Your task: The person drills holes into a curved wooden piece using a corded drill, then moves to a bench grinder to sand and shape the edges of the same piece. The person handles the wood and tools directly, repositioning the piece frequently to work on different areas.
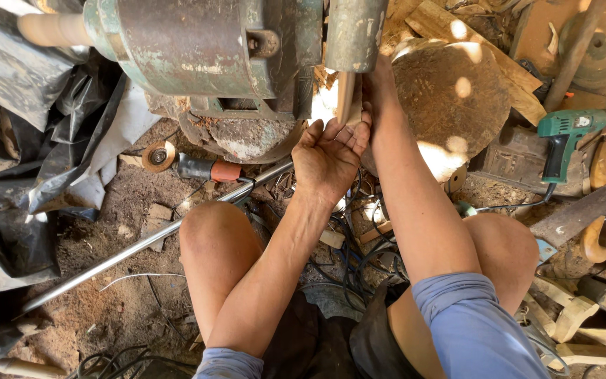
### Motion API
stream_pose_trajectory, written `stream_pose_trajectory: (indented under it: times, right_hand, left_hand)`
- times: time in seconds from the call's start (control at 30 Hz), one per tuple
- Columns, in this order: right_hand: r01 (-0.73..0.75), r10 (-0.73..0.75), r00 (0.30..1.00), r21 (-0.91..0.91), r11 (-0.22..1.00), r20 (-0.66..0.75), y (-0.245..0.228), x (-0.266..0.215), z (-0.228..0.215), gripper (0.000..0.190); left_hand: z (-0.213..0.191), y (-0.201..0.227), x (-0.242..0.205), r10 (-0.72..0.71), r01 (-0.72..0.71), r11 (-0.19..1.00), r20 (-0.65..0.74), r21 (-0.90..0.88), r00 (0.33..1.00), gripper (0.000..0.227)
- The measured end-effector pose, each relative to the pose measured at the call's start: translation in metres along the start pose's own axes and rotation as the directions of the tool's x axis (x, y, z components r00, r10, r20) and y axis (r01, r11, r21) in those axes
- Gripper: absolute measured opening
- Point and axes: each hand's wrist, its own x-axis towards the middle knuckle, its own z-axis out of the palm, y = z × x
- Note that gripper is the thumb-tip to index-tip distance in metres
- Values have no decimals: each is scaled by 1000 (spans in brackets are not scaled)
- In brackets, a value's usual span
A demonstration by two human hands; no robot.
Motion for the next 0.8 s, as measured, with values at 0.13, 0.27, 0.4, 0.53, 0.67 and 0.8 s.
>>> stream_pose_trajectory:
  times: [0.13, 0.27, 0.4, 0.53, 0.67, 0.8]
  right_hand:
    - [2, -2, 1000, -18, 1000, -14, -4, -2, 7, 51]
    - [-92, 82, 991, -95, 991, -102, -7, -2, 14, 56]
    - [30, -33, 999, -153, 988, -17, -7, -18, 12, 58]
    - [127, -130, 992, -235, 964, 1, -1, -35, 11, 56]
    - [12, -58, 992, -376, 926, -110, 0, -42, 13, 56]
    - [109, -151, 987, -444, 889, -61, -3, -52, 16, 56]
  left_hand:
    - [3, -5, 2, -2, -4, 997, -78, -76, 997, 49]
    - [0, -10, 5, 1, -23, 991, -169, -129, 986, 43]
    - [0, -9, 0, -24, 19, 999, -115, -49, 993, 48]
    - [-3, -5, -14, -16, 18, 993, -18, 113, 1000, 50]
    - [-8, -4, -26, -19, 29, 973, -46, 228, 999, 32]
    - [-9, -5, -38, -62, 80, 960, -75, 268, 995, 20]
